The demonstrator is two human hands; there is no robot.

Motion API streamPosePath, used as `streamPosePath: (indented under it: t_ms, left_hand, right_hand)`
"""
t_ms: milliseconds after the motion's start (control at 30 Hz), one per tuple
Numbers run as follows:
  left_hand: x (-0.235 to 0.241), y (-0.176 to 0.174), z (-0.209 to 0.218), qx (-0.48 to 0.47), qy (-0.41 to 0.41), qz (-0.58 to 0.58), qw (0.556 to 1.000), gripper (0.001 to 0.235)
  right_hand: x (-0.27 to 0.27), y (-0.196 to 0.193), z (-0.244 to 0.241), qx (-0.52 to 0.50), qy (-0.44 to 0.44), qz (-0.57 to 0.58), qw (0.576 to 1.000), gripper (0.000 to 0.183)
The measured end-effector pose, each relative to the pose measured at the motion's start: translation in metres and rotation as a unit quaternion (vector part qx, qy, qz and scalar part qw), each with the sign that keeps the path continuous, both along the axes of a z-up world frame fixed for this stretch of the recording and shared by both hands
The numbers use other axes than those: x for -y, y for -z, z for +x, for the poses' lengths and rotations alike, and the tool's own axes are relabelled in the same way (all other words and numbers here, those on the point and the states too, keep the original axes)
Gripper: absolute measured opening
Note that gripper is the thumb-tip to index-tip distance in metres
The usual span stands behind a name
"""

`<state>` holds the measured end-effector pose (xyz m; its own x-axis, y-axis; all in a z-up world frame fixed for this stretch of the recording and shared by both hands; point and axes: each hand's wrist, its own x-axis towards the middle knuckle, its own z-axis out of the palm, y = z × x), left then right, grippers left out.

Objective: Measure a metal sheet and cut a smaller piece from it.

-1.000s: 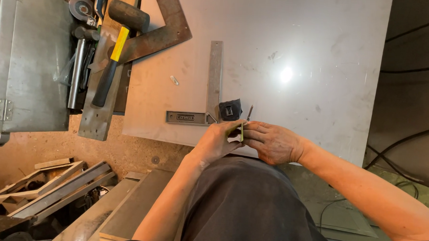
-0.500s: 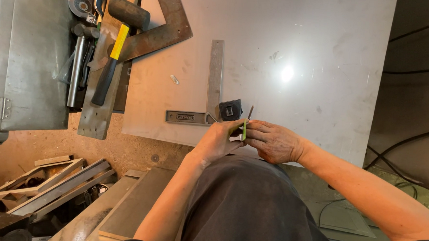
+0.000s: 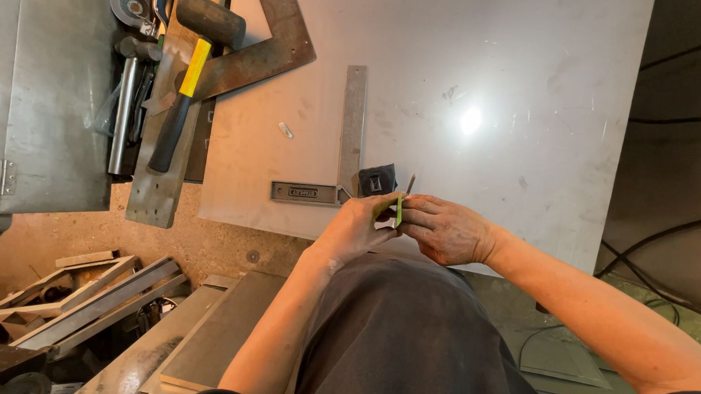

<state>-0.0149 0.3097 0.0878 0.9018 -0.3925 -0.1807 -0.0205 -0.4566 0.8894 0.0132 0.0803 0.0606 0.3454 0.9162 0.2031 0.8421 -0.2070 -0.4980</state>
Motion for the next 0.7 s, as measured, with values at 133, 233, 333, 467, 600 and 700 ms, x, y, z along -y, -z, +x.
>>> streamPosePath:
  t_ms: [133,233,333,467,600,700]
  left_hand:
    - [0.002,0.005,0.001,0.024,0.003,0.006,1.0,0.06]
    - [0.005,0.004,0.002,0.017,0.01,0.027,0.999,0.064]
    - [0.009,0.01,0.003,0.029,0.014,0.053,0.998,0.07]
    - [0.013,0.017,0.002,0.075,0.031,0.063,0.995,0.075]
    - [0.014,0.027,0.002,0.113,0.048,0.094,0.988,0.074]
    - [0.012,0.026,0.001,0.131,0.051,0.109,0.984,0.074]
  right_hand:
    - [0.002,0.001,0.002,-0.004,-0.009,0.003,1.0,0.047]
    - [0.007,0.006,0.001,0.009,-0.009,0.014,1.0,0.05]
    - [0.012,0.011,0.001,0.014,-0.005,0.025,1.0,0.055]
    - [0.015,0.014,-0.001,-0.003,0.023,0.035,0.999,0.053]
    - [0.015,0.016,-0.001,-0.005,0.028,0.015,1.0,0.053]
    - [0.013,0.013,-0.002,-0.009,0.036,0.015,0.999,0.051]
